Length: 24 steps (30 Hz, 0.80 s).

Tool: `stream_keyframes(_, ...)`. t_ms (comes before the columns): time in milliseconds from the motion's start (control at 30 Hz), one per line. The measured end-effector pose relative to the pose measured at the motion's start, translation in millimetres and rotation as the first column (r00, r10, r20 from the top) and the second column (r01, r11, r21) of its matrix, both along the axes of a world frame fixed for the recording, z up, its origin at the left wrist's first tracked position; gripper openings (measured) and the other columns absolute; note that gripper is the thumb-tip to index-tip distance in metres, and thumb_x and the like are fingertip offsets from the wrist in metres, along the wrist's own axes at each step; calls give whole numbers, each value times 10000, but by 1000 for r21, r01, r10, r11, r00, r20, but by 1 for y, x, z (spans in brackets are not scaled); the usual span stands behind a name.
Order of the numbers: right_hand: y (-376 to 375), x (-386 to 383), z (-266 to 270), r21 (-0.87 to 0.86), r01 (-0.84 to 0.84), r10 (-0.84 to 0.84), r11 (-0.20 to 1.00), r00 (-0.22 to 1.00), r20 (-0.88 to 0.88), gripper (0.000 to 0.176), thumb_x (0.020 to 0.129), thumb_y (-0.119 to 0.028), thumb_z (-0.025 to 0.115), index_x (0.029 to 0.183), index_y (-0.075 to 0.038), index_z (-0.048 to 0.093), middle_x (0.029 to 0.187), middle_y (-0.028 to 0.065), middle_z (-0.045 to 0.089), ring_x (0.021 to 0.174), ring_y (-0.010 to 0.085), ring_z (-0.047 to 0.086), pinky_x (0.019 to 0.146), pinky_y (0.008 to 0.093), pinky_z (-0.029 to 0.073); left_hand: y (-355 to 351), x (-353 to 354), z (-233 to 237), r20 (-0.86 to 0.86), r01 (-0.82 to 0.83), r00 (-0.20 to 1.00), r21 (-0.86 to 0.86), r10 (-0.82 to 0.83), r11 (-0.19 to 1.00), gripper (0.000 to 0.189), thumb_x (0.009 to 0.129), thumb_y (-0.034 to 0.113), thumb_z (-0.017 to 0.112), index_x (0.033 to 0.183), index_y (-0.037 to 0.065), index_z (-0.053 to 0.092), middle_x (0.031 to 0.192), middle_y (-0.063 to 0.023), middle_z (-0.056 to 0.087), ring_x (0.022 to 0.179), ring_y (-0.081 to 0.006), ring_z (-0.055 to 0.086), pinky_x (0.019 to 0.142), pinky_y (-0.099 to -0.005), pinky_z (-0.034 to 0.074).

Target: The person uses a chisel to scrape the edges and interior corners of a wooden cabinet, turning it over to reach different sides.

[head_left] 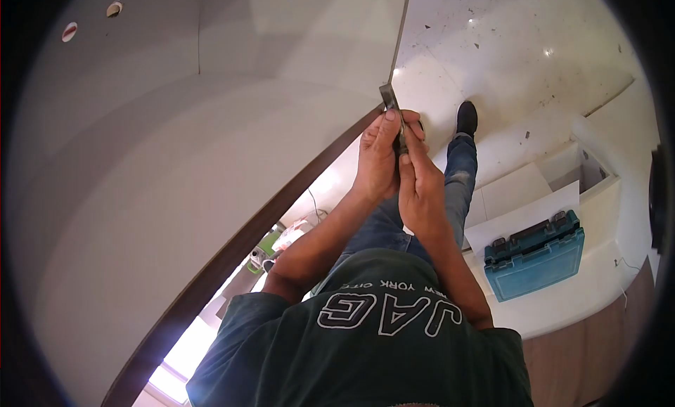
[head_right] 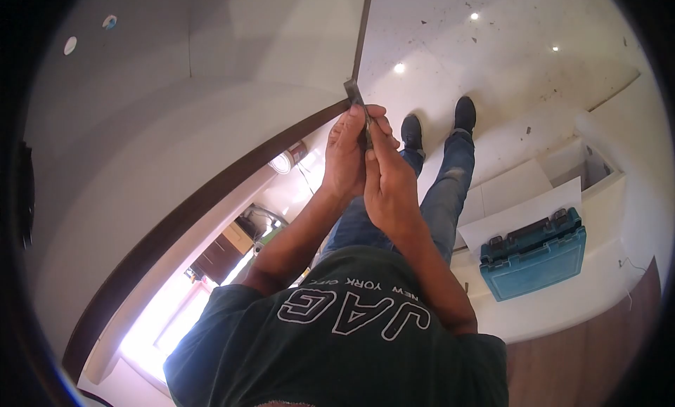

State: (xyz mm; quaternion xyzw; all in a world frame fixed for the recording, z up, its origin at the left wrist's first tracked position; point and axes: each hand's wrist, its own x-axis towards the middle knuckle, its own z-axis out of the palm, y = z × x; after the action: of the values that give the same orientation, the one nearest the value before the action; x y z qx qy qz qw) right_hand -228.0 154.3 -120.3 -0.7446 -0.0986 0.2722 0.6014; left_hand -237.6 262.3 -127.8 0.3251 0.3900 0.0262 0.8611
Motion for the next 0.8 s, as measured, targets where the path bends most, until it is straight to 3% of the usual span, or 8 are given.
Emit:
stream_keyframes(133,1,6,4,9,-5,5,1000,999,-47,457,1085,-87,427,1526,19,478,1273,301,670,1099,416,713,945,388,538,0,3,-2,-11,18,1000,32,-18,999,387,1131,368,480,1183,23,648,921,-80,684,788,-194,707,712,-329,602)
stream_keyframes(200,3,9,1,58,35,-33,998,999,-34,430,1073,-79,457,1489,19,499,1228,313,665,1139,477,661,951,462,530,-1,5,-2,-23,12,1000,48,-11,999,387,1132,364,480,1178,21,652,920,-79,683,783,-191,705,708,-327,599)
stream_keyframes(300,-2,9,9,32,-35,38,999,996,-87,453,1083,-86,424,1515,35,478,1358,304,628,1151,426,693,965,394,532,-3,1,-2,-11,11,1000,66,-10,998,385,1132,361,483,1174,20,656,917,-76,681,774,-185,699,703,-323,595)
stream_keyframes(400,-2,3,9,16,-23,24,1000,997,-78,449,1082,-87,422,1509,40,481,1366,308,623,1174,439,682,973,407,532,-3,1,3,-12,-10,1000,45,11,999,364,1127,349,507,1151,23,668,892,-68,685,736,-167,673,670,-307,572)
stream_keyframes(567,1,2,6,11,0,1,1000,999,-32,452,1082,-89,423,1511,40,479,1359,309,628,1200,452,666,1000,418,523,-3,2,5,-51,-20,998,26,21,999,342,1125,335,522,1133,32,679,870,-64,687,700,-148,651,637,-292,551)
stream_keyframes(733,3,-3,14,10,24,-23,1000,994,-107,435,1064,-68,456,1486,27,502,1260,317,651,1164,473,649,987,471,521,-3,0,8,-63,-6,998,41,9,999,339,1126,333,520,1207,30,649,882,-71,698,710,-144,666,650,-297,569)
stream_keyframes(800,4,-4,11,18,39,-38,999,998,-45,440,1061,-66,451,1486,38,496,1266,322,645,1176,476,643,991,467,520,3,0,8,-82,21,996,57,-16,998,336,1124,327,524,1228,30,642,888,-75,702,717,-150,675,656,-299,575)
